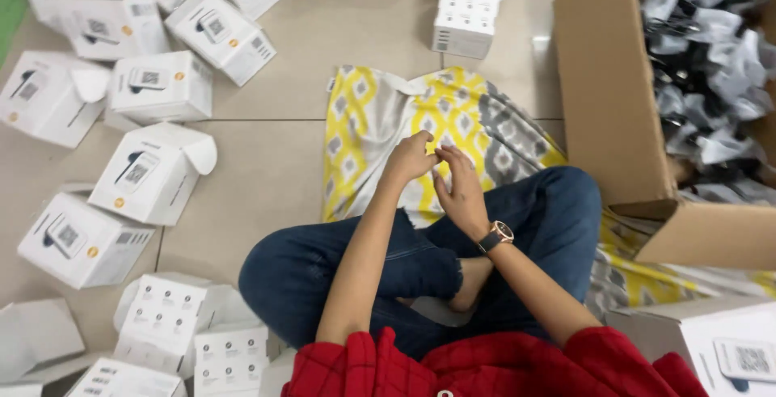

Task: The person packs electronic components and cables into small product boxes.

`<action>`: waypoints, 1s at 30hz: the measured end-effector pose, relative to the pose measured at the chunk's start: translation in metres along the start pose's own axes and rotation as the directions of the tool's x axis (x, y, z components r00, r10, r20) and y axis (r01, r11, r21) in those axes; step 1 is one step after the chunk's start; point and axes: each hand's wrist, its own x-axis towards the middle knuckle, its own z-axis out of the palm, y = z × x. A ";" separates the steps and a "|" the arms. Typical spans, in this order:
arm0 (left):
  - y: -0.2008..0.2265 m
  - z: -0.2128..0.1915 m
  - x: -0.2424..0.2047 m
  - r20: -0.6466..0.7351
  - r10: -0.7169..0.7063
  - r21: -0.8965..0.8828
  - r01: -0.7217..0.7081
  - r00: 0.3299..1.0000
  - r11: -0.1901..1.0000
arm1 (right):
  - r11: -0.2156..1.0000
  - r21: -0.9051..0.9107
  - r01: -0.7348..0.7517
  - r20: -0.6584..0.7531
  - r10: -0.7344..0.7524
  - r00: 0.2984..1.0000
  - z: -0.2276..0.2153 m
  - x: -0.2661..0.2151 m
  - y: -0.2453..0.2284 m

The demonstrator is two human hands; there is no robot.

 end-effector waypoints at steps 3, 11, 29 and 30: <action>-0.051 -0.051 0.009 -0.001 -0.154 0.336 0.146 0.988 0.930 | 1.000 0.025 0.004 0.244 -0.010 0.970 0.073 -0.009 0.031; -0.153 -0.199 -0.046 -0.386 -0.522 0.524 0.647 0.760 0.555 | 0.839 -0.544 -0.014 0.777 0.510 0.370 0.178 -0.020 0.058; -0.314 -0.307 -0.099 -0.581 -0.406 0.809 0.554 0.706 -0.195 | 0.659 -0.751 0.044 0.659 0.752 -0.008 0.186 0.018 0.015; -0.316 -0.305 -0.098 -0.578 -0.408 0.811 0.552 0.707 -0.193 | 0.657 -0.752 0.044 0.657 0.753 -0.011 0.187 0.016 0.018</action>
